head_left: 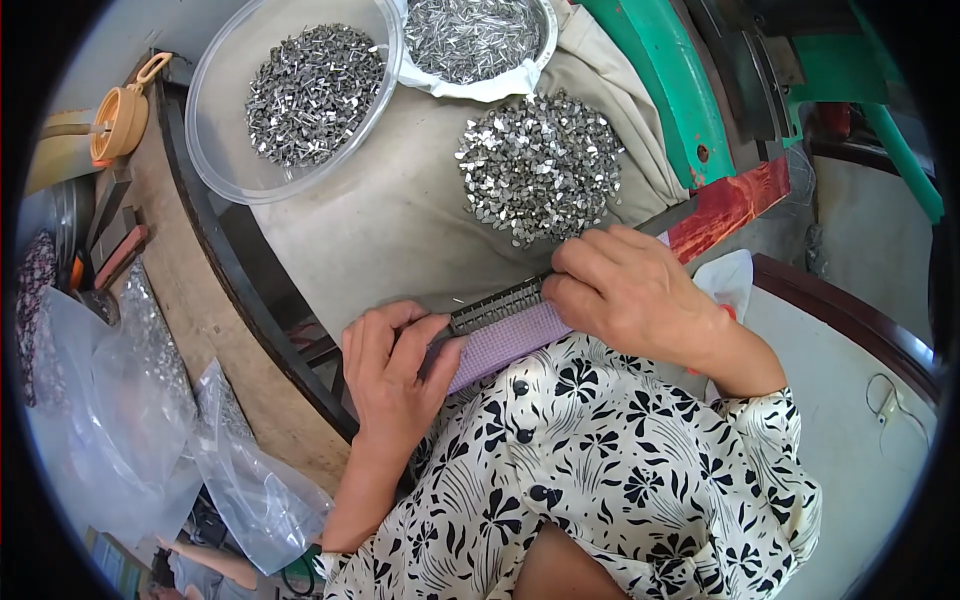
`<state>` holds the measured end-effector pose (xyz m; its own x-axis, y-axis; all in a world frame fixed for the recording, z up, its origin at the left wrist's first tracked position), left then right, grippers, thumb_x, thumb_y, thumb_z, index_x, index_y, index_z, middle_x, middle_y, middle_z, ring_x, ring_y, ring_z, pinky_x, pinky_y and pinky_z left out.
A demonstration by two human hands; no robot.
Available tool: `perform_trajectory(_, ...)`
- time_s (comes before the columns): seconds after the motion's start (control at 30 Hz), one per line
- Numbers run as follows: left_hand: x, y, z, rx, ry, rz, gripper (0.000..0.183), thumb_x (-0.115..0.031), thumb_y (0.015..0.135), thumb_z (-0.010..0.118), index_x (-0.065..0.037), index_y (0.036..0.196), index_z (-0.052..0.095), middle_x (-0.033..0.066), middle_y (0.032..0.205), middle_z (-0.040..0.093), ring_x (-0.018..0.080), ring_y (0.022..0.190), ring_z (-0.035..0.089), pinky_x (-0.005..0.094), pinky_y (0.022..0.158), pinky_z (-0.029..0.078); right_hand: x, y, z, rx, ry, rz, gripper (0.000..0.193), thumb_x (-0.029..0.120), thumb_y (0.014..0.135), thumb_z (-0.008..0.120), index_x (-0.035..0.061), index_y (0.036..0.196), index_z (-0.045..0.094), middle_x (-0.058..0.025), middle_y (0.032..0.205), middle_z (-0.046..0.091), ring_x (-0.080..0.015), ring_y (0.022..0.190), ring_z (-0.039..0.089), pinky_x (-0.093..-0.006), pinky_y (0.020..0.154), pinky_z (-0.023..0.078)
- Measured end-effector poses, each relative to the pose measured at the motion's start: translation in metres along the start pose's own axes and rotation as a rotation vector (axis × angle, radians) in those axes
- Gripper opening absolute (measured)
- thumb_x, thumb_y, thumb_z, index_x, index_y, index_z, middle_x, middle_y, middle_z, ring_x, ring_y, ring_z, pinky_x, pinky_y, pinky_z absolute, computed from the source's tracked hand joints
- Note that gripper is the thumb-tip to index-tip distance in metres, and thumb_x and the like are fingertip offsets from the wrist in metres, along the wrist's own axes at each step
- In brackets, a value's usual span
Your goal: The recorder aligns small metal pieces onto a strip and operates a manual press machine to secure or process them.
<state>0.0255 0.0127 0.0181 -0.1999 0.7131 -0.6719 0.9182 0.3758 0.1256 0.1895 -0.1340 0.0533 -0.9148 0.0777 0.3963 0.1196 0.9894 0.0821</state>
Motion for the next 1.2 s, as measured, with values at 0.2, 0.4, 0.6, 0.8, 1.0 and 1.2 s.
perform_trajectory(0.2,0.000,-0.001,0.001,-0.011,0.005,0.005,0.030,-0.011,0.068,0.083,-0.008,0.095,0.070,0.0064,0.097,0.061,0.0259,0.086,0.058,0.0375,0.077,0.042,-0.017,-0.005,-0.010,-0.006,0.147,0.022,0.023,0.009,0.065,0.078,0.0073,0.086,0.069,-0.0049,0.087,0.059,-0.0243,0.077,0.061,-0.0356,0.067,0.048)
perform_trajectory(0.4,-0.001,-0.003,0.004,-0.011,0.023,-0.005,0.031,-0.012,0.068,0.083,-0.008,0.096,0.070,0.0060,0.097,0.062,0.0254,0.087,0.058,0.0377,0.077,0.042,-0.051,-0.079,-0.019,-0.335,0.187,0.599,0.025,0.007,0.074,0.079,0.0059,0.098,0.074,-0.0066,0.093,0.061,-0.0209,0.076,0.061,-0.0308,0.061,0.049)
perform_trajectory(0.6,-0.007,-0.001,0.004,-0.003,0.022,-0.011,0.031,-0.011,0.068,0.083,-0.008,0.096,0.070,0.0062,0.099,0.062,0.0258,0.087,0.059,0.0373,0.078,0.042,-0.069,-0.097,-0.023,-0.324,0.126,0.603,0.030,0.005,0.075,0.078,0.0036,0.105,0.072,-0.0087,0.100,0.065,-0.0242,0.085,0.063,-0.0317,0.072,0.051)
perform_trajectory(0.8,-0.005,-0.003,0.001,0.047,-0.081,-0.156,0.029,-0.008,0.072,0.081,-0.006,0.099,0.068,0.0083,0.103,0.062,0.0275,0.087,0.059,0.0360,0.080,0.045,-0.077,-0.113,-0.018,-0.282,0.093,0.549,0.030,0.002,0.072,0.078,-0.0008,0.100,0.071,-0.0115,0.096,0.067,-0.0263,0.086,0.064,-0.0345,0.073,0.051)
perform_trajectory(1.0,-0.003,-0.004,-0.003,0.024,-0.263,-0.324,0.011,-0.008,0.089,0.070,-0.002,0.096,0.065,0.0106,0.101,0.060,0.0243,0.087,0.061,0.0308,0.069,0.049,-0.034,-0.076,-0.040,-0.378,0.057,0.302,0.035,0.005,0.063,0.084,0.0022,0.096,0.074,-0.0086,0.089,0.068,-0.0244,0.075,0.064,-0.0331,0.063,0.050)
perform_trajectory(1.2,-0.008,0.008,-0.006,0.065,-0.202,-0.304,0.010,-0.009,0.093,0.065,0.000,0.091,0.059,0.0115,0.099,0.059,0.0266,0.084,0.060,0.0331,0.070,0.048,-0.008,-0.013,-0.018,-0.279,0.149,0.077,0.032,0.012,0.063,0.084,0.0083,0.094,0.077,-0.0040,0.081,0.063,-0.0197,0.068,0.060,-0.0312,0.056,0.046)
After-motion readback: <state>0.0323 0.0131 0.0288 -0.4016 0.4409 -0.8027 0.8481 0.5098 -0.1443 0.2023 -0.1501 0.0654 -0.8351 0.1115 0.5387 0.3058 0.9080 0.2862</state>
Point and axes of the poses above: each hand's wrist, its own y-axis towards the middle knuckle, its own z-axis out of the palm, x = y × z, the point moved 4 cm from there along y, towards the middle knuckle
